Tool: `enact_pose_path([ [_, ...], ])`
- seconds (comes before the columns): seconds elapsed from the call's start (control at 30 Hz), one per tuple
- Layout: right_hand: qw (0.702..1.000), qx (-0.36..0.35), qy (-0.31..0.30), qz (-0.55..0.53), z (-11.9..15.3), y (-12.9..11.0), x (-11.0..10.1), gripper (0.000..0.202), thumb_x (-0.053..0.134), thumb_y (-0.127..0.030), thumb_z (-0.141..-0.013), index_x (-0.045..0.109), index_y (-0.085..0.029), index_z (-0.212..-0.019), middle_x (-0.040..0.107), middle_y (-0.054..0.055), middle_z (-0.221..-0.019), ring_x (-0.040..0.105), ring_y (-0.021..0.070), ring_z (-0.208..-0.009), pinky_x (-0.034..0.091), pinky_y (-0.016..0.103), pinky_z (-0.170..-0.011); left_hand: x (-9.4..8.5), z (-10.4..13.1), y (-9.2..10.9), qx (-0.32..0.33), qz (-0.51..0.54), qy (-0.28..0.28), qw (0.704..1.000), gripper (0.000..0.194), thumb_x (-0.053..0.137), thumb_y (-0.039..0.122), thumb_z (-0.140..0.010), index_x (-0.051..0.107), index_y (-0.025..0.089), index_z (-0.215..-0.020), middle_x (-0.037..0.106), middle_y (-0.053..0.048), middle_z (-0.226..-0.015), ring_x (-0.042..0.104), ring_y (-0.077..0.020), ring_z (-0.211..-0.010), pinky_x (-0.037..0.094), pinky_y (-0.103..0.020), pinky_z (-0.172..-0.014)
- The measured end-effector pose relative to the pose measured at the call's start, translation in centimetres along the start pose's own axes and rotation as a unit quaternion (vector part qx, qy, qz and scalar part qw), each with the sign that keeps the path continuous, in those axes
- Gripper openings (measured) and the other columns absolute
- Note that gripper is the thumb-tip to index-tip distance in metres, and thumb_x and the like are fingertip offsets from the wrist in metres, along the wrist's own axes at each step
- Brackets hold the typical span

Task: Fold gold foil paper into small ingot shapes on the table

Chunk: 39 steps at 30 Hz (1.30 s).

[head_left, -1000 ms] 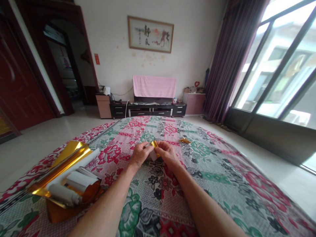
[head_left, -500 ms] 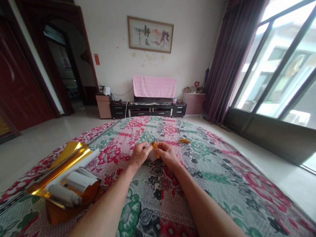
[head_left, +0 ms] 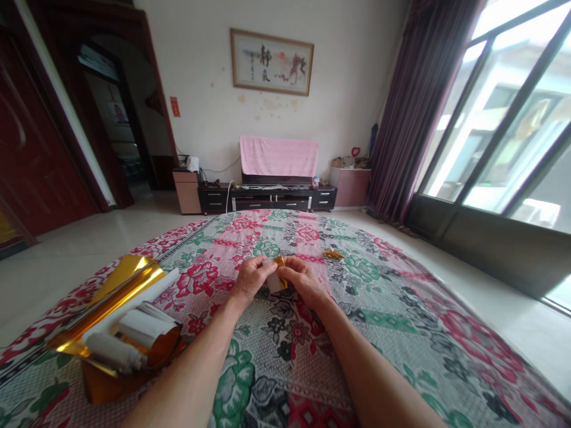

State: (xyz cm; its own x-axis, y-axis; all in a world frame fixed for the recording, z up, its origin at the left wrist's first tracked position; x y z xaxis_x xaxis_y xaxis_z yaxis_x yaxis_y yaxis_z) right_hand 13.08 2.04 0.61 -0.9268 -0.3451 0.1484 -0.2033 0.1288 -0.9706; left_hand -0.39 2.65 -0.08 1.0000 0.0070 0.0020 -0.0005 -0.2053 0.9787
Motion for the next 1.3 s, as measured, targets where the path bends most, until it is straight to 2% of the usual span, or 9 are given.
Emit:
enact_pose_path([
  [0.17, 1.000, 0.001, -0.009, 0.002, 0.0, 0.2, 0.0, 0.021, 0.066, -0.032, -0.065, 0.063, -0.018, -0.081, 0.062, -0.002, -0.068, 0.051, 0.0094, -0.056, 0.040, 0.022, -0.054, -0.1, 0.1, -0.2, -0.010, 0.006, -0.013, 1.000, 0.021, 0.064, 0.035, -0.065, 0.062, 0.015, -0.066, 0.054, 0.005, -0.052, 0.045, -0.0084, -0.046, 0.034, -0.020, -0.044],
  [0.33, 0.998, -0.011, 0.068, 0.007, -0.1, 0.2, -0.2, 0.017, 0.065, -0.031, -0.065, 0.061, -0.018, -0.074, 0.059, -0.004, -0.061, 0.048, 0.0083, -0.051, 0.038, 0.021, -0.051, 0.2, 0.2, 0.1, -0.019, 0.038, -0.031, 0.999, 0.022, 0.065, 0.035, -0.065, 0.065, 0.015, -0.073, 0.061, 0.004, -0.058, 0.052, -0.0104, -0.051, 0.041, -0.021, -0.050],
  [0.4, 0.997, -0.015, 0.079, -0.001, -0.1, 0.2, -0.2, 0.018, 0.065, -0.032, -0.065, 0.061, -0.018, -0.075, 0.059, -0.004, -0.062, 0.048, 0.0084, -0.052, 0.038, 0.021, -0.051, 0.4, 0.2, 0.2, -0.028, 0.050, -0.044, 0.997, 0.024, 0.066, 0.034, -0.065, 0.066, 0.014, -0.079, 0.064, 0.003, -0.062, 0.056, -0.0115, -0.054, 0.043, -0.021, -0.053],
  [0.57, 0.998, -0.012, 0.067, -0.010, -0.3, 0.2, -0.1, 0.026, 0.067, -0.036, -0.063, 0.062, -0.019, -0.082, 0.063, -0.002, -0.069, 0.052, 0.0107, -0.057, 0.042, 0.023, -0.056, 0.5, 0.0, -0.1, -0.034, 0.056, -0.044, 0.997, 0.031, 0.068, 0.033, -0.064, 0.067, 0.014, -0.088, 0.068, 0.001, -0.071, 0.060, -0.0134, -0.060, 0.046, -0.022, -0.057],
  [0.73, 0.998, -0.010, 0.056, -0.011, -0.3, 0.4, 0.0, 0.024, 0.067, -0.036, -0.063, 0.062, -0.020, -0.081, 0.062, -0.002, -0.069, 0.052, 0.0105, -0.056, 0.041, 0.023, -0.056, 0.4, -0.1, -0.5, -0.028, 0.049, -0.034, 0.998, 0.030, 0.067, 0.034, -0.064, 0.068, 0.013, -0.085, 0.068, 0.001, -0.068, 0.059, -0.0130, -0.057, 0.046, -0.022, -0.054],
  [0.93, 0.999, -0.004, 0.033, 0.014, -0.2, 0.2, 0.0, 0.021, 0.063, -0.037, -0.067, 0.063, -0.020, -0.079, 0.061, -0.002, -0.067, 0.050, 0.0104, -0.056, 0.040, 0.022, -0.054, 0.4, 0.3, 0.3, -0.030, 0.026, -0.033, 0.999, 0.024, 0.065, 0.032, -0.065, 0.068, 0.014, -0.079, 0.066, 0.002, -0.062, 0.056, -0.0109, -0.053, 0.042, -0.019, -0.049],
  [1.3, 0.998, -0.017, 0.060, 0.032, -0.1, 0.1, -0.2, 0.024, 0.064, -0.042, -0.067, 0.064, -0.019, -0.070, 0.052, -0.003, -0.056, 0.040, 0.0086, -0.050, 0.034, 0.022, -0.050, 0.4, 0.5, 0.5, -0.022, -0.010, -0.050, 0.998, 0.022, 0.064, 0.032, -0.063, 0.069, 0.013, -0.073, 0.063, 0.002, -0.058, 0.052, -0.0107, -0.050, 0.038, -0.019, -0.046],
])
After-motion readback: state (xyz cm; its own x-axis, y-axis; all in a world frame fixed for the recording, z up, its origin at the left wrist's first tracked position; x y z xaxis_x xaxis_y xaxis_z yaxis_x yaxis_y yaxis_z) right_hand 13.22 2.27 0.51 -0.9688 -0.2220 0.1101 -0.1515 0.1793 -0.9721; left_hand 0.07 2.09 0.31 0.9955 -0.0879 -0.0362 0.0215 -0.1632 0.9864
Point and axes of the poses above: each hand's wrist, its own z-axis away from the middle knuckle, its own x-axis out of the palm, y = z × x, the point moved 3 cm from there along -z, towards the middle knuckle
